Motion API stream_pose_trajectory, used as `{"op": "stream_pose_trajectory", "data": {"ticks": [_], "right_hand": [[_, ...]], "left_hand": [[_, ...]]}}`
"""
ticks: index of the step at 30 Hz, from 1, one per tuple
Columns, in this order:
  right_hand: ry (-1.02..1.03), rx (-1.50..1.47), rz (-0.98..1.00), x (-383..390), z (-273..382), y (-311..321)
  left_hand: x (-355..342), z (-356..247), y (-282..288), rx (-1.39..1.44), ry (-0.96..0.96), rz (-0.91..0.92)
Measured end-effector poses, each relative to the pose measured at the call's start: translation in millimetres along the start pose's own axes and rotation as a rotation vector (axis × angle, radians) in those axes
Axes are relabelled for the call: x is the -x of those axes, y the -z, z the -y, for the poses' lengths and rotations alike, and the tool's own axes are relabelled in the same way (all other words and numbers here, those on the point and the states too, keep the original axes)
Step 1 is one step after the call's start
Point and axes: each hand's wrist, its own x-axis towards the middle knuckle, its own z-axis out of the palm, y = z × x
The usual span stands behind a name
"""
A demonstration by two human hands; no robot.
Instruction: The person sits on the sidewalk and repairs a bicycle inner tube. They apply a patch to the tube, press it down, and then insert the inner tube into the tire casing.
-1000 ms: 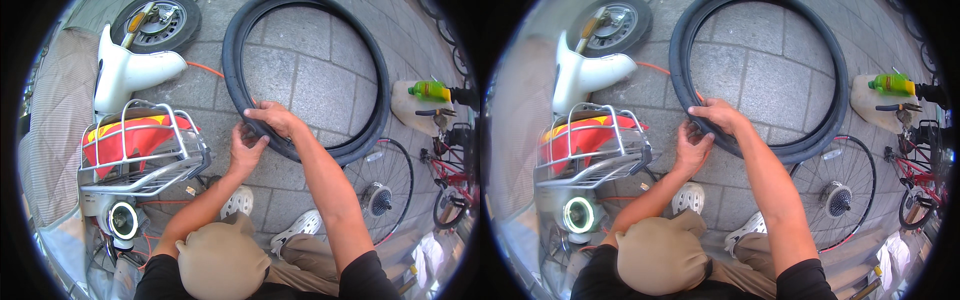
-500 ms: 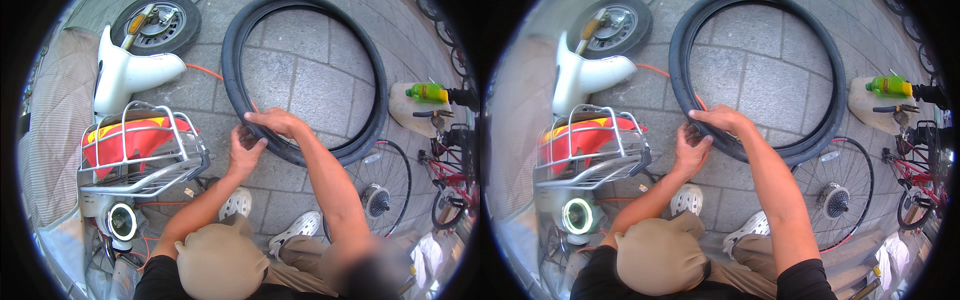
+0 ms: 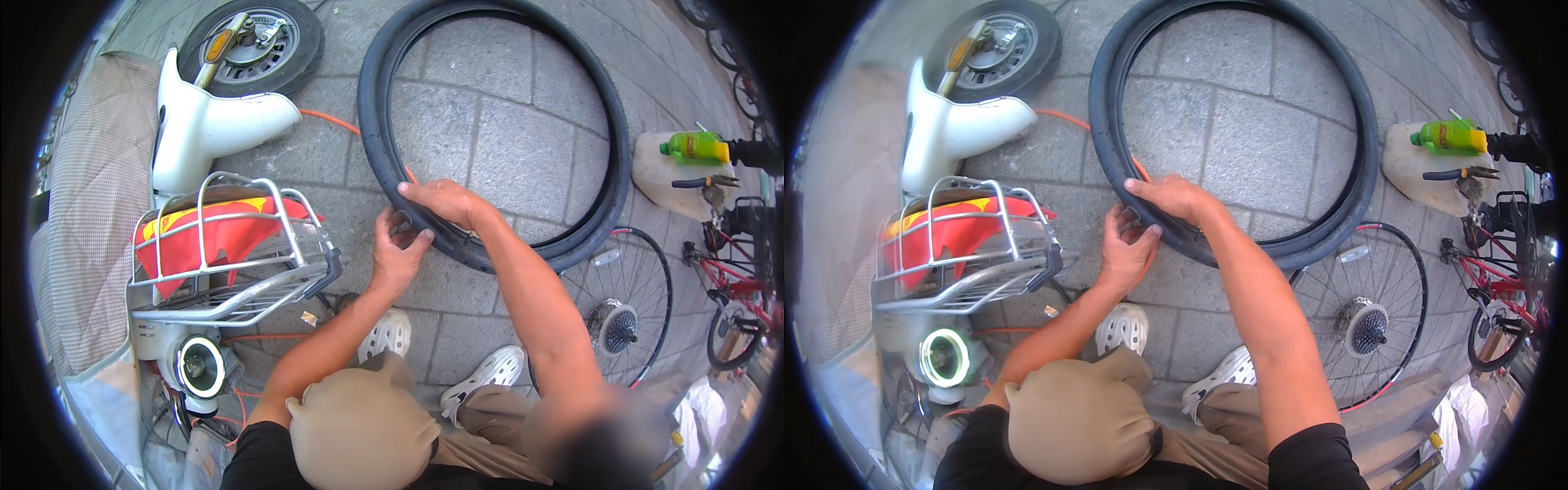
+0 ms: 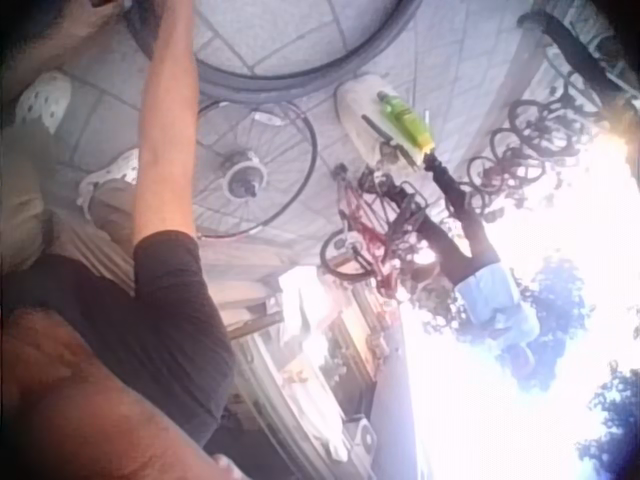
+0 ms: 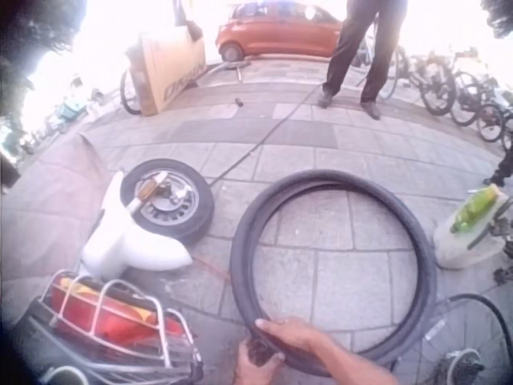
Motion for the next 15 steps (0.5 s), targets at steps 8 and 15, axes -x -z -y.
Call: {"op": "stream_pose_trajectory", "data": {"ticks": [8, 15], "right_hand": [[-0.079, 0.241, -0.046, 27.6, 21.9, 7.1], [0.031, -0.315, -0.035, 9.0, 11.0, -11.4]], "left_hand": [[1.8, 0.3, -0.5, 0.022, -0.004, 0.008], [3.0, -2.6, 0.5, 0.035, 0.044, 0.022]]}}
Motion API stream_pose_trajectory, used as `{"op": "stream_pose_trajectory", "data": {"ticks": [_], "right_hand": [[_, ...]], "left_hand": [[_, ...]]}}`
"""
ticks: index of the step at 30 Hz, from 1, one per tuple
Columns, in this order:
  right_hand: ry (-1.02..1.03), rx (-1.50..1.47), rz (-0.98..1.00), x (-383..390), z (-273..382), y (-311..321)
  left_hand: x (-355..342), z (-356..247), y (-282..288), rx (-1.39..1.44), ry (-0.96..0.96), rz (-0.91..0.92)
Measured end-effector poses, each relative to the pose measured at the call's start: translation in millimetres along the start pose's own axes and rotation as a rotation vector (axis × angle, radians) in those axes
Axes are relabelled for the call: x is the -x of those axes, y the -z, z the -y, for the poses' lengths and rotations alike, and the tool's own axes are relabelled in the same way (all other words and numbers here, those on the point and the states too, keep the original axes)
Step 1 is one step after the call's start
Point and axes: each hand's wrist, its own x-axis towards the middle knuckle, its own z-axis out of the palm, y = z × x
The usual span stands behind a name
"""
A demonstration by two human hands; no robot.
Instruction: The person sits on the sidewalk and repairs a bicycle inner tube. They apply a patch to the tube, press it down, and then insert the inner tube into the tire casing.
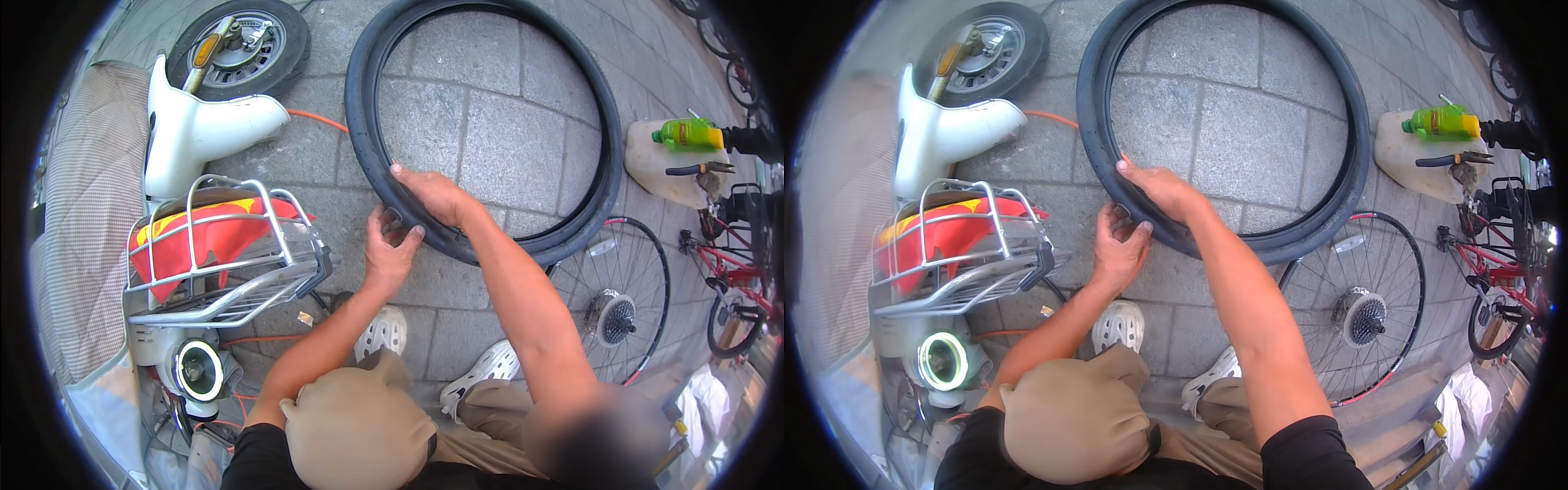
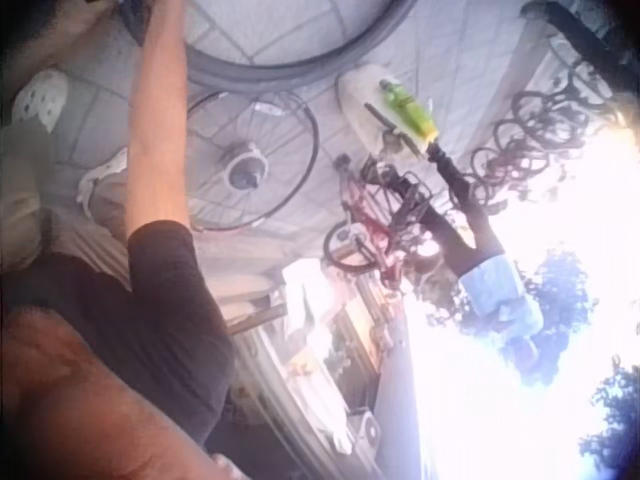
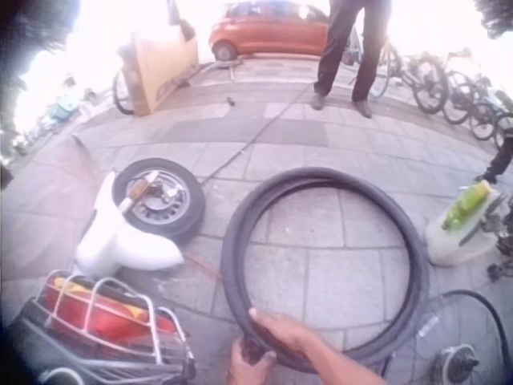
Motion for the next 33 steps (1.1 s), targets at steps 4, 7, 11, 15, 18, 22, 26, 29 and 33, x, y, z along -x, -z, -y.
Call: {"op": "stream_pose_trajectory", "data": {"ticks": [4, 7, 11, 15, 18, 22, 26, 29, 33], "right_hand": [[-0.092, 0.113, 0.029, -8.2, -6.7, 13.2], [-0.117, 0.322, 0.030, -0.6, -5.1, 19.8], [0.080, 0.682, -0.111, 18.4, 9.5, 41.0], [0.307, 0.967, -0.271, 61.0, -0.3, 52.1], [0.250, 1.239, -0.151, 113.0, -5.9, 13.7], [0.571, 1.384, -0.439, 113.9, -55.9, -2.9], [0.580, 1.089, -0.551, 135.6, -13.3, 4.7], [0.651, 0.810, -0.632, 178.3, 68.6, 0.8], [0.757, 0.819, -0.708, 226.3, 179.2, 6.6]], "left_hand": [[-1.7, 2.8, -1.1, 0.016, -0.016, 0.006], [-1.4, 6.3, -0.4, -0.007, -0.041, -0.012], [-5.8, 8.4, -2.9, -0.073, -0.057, -0.068], [-0.3, -7.2, -11.4, -0.203, -0.062, -0.128], [0.9, 3.6, -9.7, -0.093, -0.073, -0.103], [14.9, -17.1, -20.8, 0.081, -0.061, -0.007], [22.2, -29.1, -14.8, 0.427, 0.044, 0.113], [18.3, -49.5, -48.9, 0.366, 0.424, 0.477], [23.9, -118.7, -165.0, 0.477, 0.745, 1.021]]}}
